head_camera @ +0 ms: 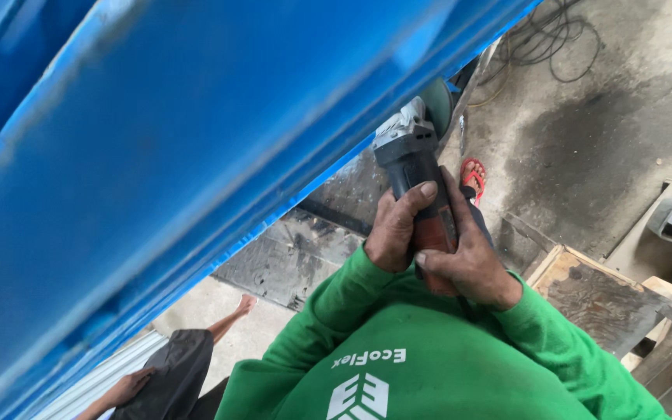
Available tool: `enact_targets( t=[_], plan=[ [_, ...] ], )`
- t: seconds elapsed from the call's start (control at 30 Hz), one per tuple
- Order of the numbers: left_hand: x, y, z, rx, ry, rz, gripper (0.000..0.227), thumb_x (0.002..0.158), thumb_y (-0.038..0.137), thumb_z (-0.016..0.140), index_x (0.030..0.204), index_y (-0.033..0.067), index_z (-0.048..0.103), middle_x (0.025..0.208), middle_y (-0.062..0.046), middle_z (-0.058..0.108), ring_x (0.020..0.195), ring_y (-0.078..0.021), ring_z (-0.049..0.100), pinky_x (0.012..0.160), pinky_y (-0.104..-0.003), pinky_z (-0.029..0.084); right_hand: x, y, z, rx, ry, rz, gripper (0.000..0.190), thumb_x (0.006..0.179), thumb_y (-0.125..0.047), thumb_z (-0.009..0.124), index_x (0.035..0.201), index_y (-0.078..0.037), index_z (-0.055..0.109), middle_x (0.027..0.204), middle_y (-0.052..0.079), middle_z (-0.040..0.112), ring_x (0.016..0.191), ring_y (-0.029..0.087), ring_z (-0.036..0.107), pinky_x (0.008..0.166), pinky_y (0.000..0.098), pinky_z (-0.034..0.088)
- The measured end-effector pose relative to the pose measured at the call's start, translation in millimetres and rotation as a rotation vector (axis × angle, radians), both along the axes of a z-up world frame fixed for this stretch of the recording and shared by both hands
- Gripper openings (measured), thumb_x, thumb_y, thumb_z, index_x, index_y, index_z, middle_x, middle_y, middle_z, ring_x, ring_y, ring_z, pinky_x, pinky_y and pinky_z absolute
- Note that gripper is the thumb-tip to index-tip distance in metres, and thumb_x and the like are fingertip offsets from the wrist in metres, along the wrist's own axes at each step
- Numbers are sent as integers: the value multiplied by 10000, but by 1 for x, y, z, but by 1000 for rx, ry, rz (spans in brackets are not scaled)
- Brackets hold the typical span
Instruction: The person uses a soldering iron to melt and smooth edges on a blue plastic pallet, then uses an angle grinder to grind and smooth the same edges. The person switches between tools and works on different sections of the pallet.
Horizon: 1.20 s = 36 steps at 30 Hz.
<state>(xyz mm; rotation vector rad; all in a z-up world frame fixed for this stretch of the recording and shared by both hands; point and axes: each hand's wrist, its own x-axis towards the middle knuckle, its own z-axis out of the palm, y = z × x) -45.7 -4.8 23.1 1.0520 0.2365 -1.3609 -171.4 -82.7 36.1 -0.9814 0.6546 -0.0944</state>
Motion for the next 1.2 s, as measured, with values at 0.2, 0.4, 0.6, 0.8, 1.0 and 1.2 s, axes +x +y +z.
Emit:
enact_targets(
  t=[0.2, 0.4, 0.6, 0.8, 1.0, 1.2],
  plan=[
    [-10, 20, -19, -115, 71, 124, 557, 966, 364, 711, 1351, 3, 531, 1075, -117, 659, 911, -214, 691, 806, -374, 601, 6, -6, 17, -80, 136, 184, 1165, 733, -53, 714, 1663, -153, 20, 1195, 115, 606, 921, 156, 625, 777, 308, 545],
    [-16, 39, -37, -163, 217, 205, 605, 920, 393, 724, 1372, 56, 508, 1147, -142, 667, 1000, -291, 710, 880, -451, 615, 15, -5, 25, -124, 179, 288, 1175, 741, -31, 723, 1661, -168, 5, 756, 54, 605, 586, 103, 559, 542, 273, 489],
    [-15, 44, -46, -169, 199, 202, 620, 935, 402, 728, 1383, 35, 509, 1165, -145, 664, 1022, -287, 704, 904, -441, 614, 18, -6, 25, -75, 235, 324, 1169, 740, -35, 707, 1646, -191, -16, 694, 26, 614, 493, 97, 552, 469, 274, 477],
    [-16, 30, -53, -168, 111, 160, 638, 972, 421, 714, 1386, -26, 523, 1130, -167, 679, 958, -272, 709, 869, -412, 607, 13, -12, 14, -229, 171, 254, 1145, 748, -72, 734, 1654, -132, 37, 1030, 130, 656, 825, 161, 631, 742, 299, 534],
    [-23, -1, -65, -253, 161, 136, 644, 971, 434, 711, 1386, -15, 510, 1136, -159, 676, 971, -260, 705, 874, -402, 601, 1, -29, 1, -322, 185, 209, 1122, 746, -103, 727, 1658, -124, 74, 1310, 185, 607, 1143, 238, 623, 973, 346, 491],
    [-51, -4, -59, -295, 208, 159, 659, 967, 411, 720, 1432, 3, 494, 1225, -144, 650, 1081, -242, 675, 953, -400, 572, -25, -35, 0, -290, 278, 290, 1157, 720, -109, 738, 1661, -177, 69, 1332, 178, 591, 1213, 232, 606, 1031, 343, 466]
  ],
)
